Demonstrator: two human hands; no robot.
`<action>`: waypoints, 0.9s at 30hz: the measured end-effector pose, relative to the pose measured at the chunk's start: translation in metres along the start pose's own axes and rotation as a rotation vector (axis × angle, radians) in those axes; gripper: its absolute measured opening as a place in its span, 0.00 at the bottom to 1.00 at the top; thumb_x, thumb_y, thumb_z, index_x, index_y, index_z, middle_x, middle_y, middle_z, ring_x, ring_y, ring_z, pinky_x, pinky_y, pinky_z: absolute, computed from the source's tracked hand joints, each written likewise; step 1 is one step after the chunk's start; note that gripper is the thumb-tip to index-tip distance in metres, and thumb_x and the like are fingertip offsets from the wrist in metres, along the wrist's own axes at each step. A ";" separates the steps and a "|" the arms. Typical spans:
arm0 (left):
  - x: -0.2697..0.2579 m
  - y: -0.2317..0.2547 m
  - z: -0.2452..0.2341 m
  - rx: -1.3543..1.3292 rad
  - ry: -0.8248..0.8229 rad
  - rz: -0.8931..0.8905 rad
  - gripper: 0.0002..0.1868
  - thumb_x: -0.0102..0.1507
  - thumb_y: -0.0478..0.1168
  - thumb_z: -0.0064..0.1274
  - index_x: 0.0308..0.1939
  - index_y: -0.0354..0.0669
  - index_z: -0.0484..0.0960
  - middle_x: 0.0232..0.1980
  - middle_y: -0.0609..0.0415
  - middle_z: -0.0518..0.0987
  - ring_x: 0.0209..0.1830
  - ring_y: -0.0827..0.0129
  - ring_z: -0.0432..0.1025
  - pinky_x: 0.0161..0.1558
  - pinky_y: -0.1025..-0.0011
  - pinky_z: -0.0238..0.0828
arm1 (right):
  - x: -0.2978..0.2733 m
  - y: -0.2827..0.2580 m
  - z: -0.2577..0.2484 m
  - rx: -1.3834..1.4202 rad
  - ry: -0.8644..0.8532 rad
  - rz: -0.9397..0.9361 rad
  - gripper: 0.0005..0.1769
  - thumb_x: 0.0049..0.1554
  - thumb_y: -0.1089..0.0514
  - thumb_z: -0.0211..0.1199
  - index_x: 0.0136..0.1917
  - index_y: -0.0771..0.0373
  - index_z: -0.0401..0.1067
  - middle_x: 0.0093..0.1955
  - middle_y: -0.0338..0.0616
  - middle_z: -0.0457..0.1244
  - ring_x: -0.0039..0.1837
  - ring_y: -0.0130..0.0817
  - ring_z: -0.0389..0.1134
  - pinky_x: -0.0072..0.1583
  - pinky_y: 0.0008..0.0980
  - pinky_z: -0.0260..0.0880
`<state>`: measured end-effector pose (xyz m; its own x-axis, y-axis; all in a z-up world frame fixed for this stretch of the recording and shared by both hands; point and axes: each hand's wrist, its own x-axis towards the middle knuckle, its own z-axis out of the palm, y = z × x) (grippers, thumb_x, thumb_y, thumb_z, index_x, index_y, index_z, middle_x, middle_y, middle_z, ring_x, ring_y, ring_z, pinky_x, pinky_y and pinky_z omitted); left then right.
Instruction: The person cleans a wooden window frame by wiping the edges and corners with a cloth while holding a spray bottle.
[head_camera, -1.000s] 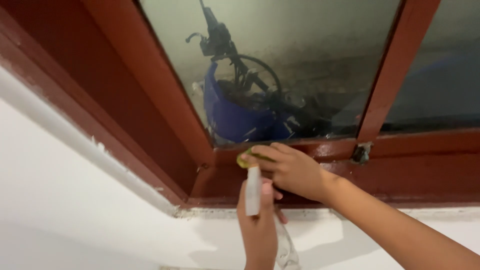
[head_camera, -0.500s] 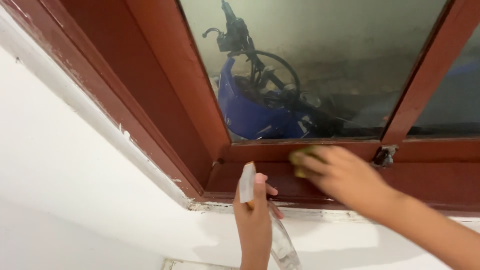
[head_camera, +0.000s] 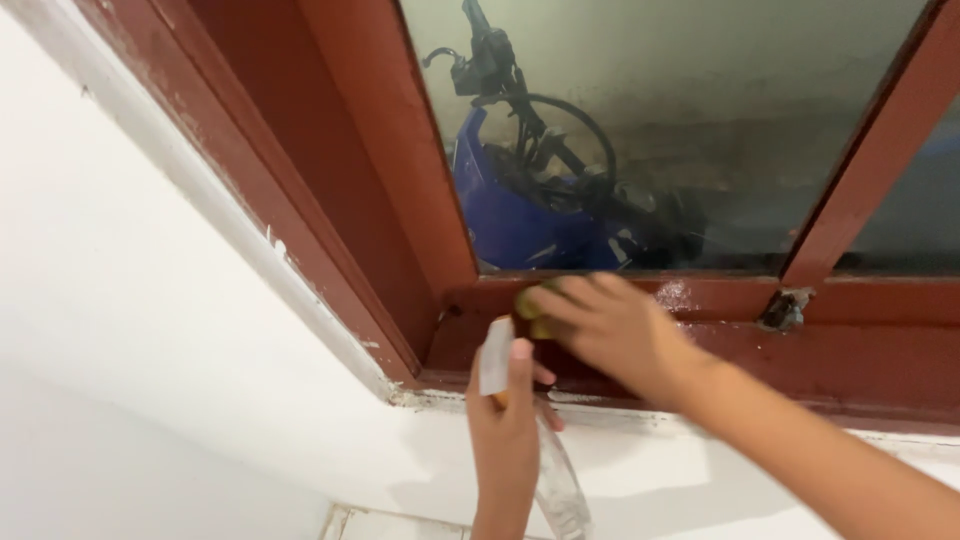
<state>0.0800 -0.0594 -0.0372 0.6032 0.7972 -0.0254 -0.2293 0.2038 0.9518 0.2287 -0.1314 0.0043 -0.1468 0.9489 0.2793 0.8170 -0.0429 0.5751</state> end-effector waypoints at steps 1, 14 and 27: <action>-0.003 -0.001 0.003 0.014 -0.028 -0.008 0.26 0.66 0.55 0.49 0.55 0.36 0.78 0.30 0.53 0.77 0.16 0.74 0.68 0.18 0.74 0.67 | -0.011 0.004 -0.003 -0.042 -0.099 0.019 0.37 0.36 0.59 0.63 0.62 0.52 0.77 0.77 0.34 0.55 0.73 0.39 0.55 0.63 0.38 0.60; -0.043 -0.009 0.061 0.070 -0.295 -0.108 0.20 0.66 0.55 0.51 0.44 0.40 0.78 0.29 0.56 0.76 0.16 0.77 0.67 0.18 0.77 0.67 | -0.133 0.012 -0.046 -0.293 -0.458 0.461 0.19 0.49 0.57 0.62 0.55 0.57 0.79 0.77 0.38 0.56 0.67 0.35 0.58 0.56 0.33 0.60; -0.057 0.005 0.077 0.077 -0.388 -0.105 0.20 0.65 0.55 0.52 0.44 0.42 0.79 0.29 0.57 0.75 0.18 0.78 0.66 0.19 0.77 0.66 | -0.199 0.007 -0.042 0.163 -0.200 0.894 0.29 0.49 0.69 0.60 0.65 0.63 0.73 0.63 0.46 0.65 0.56 0.45 0.64 0.61 0.40 0.69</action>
<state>0.1037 -0.1474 -0.0072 0.8670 0.4979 -0.0200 -0.1025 0.2175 0.9707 0.2407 -0.3341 -0.0149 0.6615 0.6215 0.4198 0.6508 -0.7539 0.0906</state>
